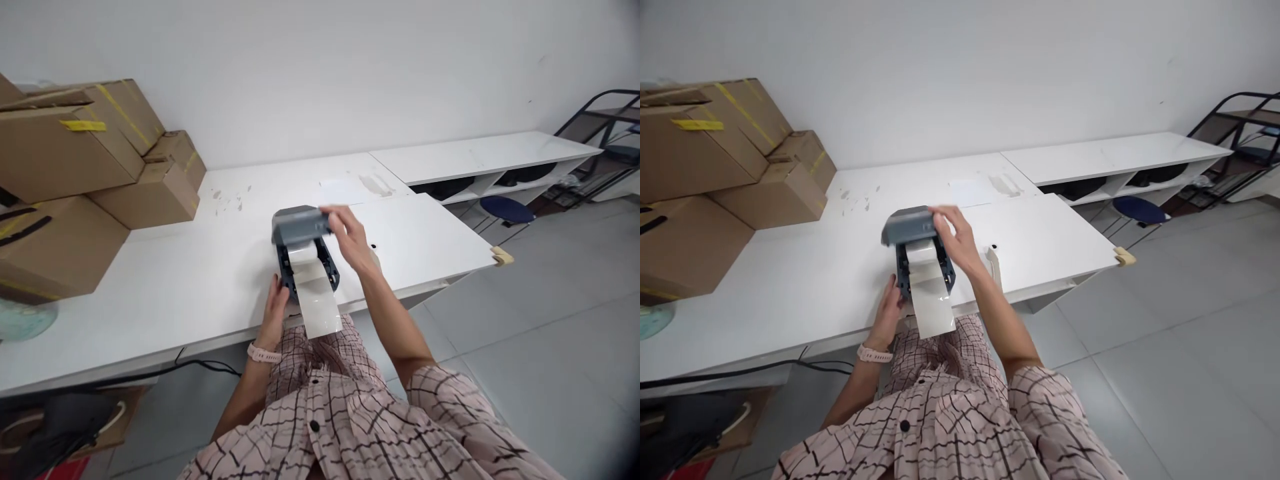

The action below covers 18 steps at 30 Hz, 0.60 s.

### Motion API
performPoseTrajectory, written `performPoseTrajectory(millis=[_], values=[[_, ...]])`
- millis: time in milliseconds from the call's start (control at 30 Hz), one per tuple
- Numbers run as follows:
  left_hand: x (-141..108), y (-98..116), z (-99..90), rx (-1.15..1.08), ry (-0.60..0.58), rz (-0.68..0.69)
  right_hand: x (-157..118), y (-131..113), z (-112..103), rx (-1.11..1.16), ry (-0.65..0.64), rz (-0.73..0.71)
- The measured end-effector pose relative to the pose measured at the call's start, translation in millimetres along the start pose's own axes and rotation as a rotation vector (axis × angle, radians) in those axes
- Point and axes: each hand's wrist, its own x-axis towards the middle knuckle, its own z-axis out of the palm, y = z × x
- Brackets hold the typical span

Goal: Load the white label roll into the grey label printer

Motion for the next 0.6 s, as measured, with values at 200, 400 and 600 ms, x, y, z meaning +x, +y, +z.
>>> performPoseTrajectory(millis=[200, 400, 600], values=[[-0.3, 22.8, 9.8, 0.035, 0.128, 0.034, -86.8, 42.6, 7.8, 0.322, 0.033, 0.538], [8.2, 22.6, 30.4, 0.004, 0.048, 0.041, -103.0, 61.8, 19.2, 0.573, -0.004, 0.797], [11.5, 6.1, 29.0, 0.091, 0.134, 0.152, -109.1, 62.8, 18.4, 0.418, -0.011, 0.701]])
